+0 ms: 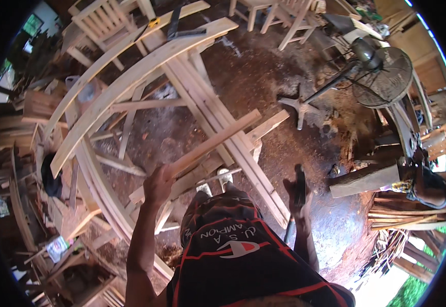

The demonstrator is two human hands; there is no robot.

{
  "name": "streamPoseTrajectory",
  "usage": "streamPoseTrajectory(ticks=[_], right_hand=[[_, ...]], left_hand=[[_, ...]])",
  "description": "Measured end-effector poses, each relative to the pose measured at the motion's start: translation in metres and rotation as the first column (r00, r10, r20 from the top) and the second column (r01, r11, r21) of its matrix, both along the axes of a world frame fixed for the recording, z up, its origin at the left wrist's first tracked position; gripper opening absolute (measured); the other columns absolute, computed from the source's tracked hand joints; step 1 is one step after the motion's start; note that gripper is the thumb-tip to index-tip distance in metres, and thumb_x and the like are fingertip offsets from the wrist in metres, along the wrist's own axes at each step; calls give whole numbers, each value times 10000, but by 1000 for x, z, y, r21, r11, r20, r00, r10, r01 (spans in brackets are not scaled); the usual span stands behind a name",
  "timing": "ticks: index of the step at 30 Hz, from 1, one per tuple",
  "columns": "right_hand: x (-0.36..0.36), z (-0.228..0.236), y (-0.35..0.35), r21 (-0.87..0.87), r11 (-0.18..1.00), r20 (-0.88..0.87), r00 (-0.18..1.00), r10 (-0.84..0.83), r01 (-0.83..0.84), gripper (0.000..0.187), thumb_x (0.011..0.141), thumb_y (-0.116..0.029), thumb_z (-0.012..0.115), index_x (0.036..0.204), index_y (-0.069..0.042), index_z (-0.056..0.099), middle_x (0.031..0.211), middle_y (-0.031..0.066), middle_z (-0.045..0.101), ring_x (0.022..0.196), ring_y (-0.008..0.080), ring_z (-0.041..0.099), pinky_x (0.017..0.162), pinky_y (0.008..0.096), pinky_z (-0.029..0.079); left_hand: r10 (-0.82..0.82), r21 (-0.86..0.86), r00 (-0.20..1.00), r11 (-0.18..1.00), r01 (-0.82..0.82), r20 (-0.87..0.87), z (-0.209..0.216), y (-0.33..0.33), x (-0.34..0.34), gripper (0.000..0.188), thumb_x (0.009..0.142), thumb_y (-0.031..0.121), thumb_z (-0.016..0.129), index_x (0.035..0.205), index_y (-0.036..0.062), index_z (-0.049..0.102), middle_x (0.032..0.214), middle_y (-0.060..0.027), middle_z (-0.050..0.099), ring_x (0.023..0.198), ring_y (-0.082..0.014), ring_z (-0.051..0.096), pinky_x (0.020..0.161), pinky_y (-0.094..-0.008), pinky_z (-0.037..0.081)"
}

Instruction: The person positions wooden pieces against a wooden frame, talks with a coworker, and hammers the wooden pieces onto the structure using a hammer.

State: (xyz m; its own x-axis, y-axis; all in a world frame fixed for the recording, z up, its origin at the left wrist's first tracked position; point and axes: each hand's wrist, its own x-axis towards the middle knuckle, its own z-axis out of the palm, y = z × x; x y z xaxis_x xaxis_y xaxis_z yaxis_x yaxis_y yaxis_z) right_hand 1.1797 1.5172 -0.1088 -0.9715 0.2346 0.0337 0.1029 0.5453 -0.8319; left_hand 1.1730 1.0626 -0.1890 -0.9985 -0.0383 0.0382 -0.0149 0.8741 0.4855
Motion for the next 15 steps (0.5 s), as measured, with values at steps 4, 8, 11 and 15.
streamPoseTrajectory(ticks=[4, 8, 11, 15], right_hand=[[-45, -22, -25, -183, 981, 110, 990, 87, -66, 231, 937, -239, 730, 924, -17, 670, 703, -6, 579, 660, 86, 526, 579, 299, 436], [-75, -64, -63, -75, 982, 45, 983, 179, -175, 285, 909, -283, 756, 986, -14, 704, 771, 89, 699, 727, 137, 642, 637, 345, 503], [-87, -100, -90, -18, 966, 82, 962, 260, -259, 307, 893, -293, 775, 998, -12, 708, 805, 123, 725, 762, 164, 681, 663, 366, 526], [-93, -133, -114, 93, 943, 43, 948, 315, -318, 300, 870, -292, 792, 981, -23, 722, 770, 112, 709, 717, 144, 657, 638, 361, 518]], left_hand=[[130, 15, 986, 991, -133, 109, 20, -25, 93, 544, 760, 146, 841, 1241, 56, 603, 1147, -151, 694, 1031, -338, 687, 854, -412, 551], [264, 73, 919, 952, -297, 292, 15, -39, 142, 538, 768, 144, 840, 1243, 60, 603, 1126, -158, 700, 1004, -336, 696, 837, -410, 554], [203, 42, 977, 978, -206, 67, 2, -48, 149, 412, 809, 98, 783, 1181, 77, 608, 1031, -163, 698, 934, -364, 694, 771, -427, 556], [208, 91, 978, 974, -207, -1, -13, -55, 148, 257, 881, 98, 686, 1124, 94, 605, 968, -153, 682, 877, -382, 682, 717, -466, 547]])
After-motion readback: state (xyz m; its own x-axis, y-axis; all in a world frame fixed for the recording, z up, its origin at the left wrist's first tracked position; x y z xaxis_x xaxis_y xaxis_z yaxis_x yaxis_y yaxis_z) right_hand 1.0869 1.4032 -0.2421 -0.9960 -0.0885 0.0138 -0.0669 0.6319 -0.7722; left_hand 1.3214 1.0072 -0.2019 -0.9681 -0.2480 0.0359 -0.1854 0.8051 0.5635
